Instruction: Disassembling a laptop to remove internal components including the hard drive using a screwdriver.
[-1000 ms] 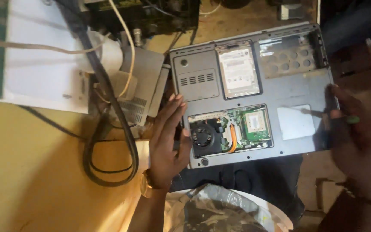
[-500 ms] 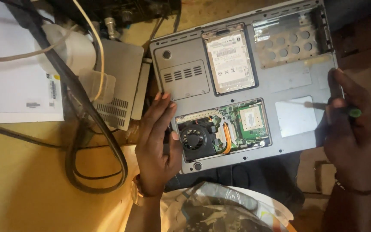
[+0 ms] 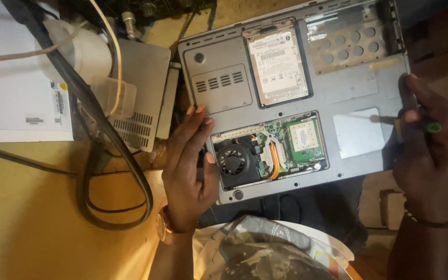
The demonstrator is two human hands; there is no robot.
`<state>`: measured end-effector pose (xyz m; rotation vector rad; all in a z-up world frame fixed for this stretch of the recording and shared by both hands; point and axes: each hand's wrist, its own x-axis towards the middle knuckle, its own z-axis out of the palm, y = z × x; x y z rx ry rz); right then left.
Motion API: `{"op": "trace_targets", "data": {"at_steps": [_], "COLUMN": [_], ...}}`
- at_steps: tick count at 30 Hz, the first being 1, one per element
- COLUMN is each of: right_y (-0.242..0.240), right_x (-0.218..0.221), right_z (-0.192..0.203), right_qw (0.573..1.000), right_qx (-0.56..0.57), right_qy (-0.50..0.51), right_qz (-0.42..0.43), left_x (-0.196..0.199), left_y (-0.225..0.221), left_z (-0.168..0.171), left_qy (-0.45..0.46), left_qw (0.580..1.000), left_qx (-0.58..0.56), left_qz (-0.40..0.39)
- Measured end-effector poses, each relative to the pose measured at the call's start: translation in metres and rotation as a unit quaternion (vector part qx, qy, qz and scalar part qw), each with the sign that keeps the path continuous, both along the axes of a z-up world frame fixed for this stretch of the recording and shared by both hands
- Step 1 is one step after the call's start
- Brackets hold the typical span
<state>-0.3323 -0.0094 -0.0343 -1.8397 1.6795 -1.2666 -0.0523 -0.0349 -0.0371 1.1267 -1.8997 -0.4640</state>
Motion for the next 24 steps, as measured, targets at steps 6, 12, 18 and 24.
{"op": "trace_targets", "data": {"at_steps": [6,12,18,24], "right_y": [0.003,0.003,0.002,0.003], "right_x": [-0.004,-0.004,0.002,-0.009], "right_z": [-0.002,0.000,0.006,-0.003], "right_qw": [1.000,1.000,0.999,0.998], "right_qx": [0.008,-0.007,0.021,0.037], "right_qy": [0.010,0.009,-0.042,-0.035], "right_qz": [-0.014,-0.007,-0.014,-0.046], "left_x": [-0.001,-0.004,-0.002,0.006], "left_y": [0.000,0.000,0.006,0.054], "left_z": [0.001,0.001,0.005,0.046], "left_qy": [0.004,-0.004,0.028,0.246], "left_qw": [1.000,1.000,1.000,0.918], "left_qx": [-0.010,-0.018,-0.007,0.238], "left_qz": [0.000,0.004,-0.001,-0.198]}}
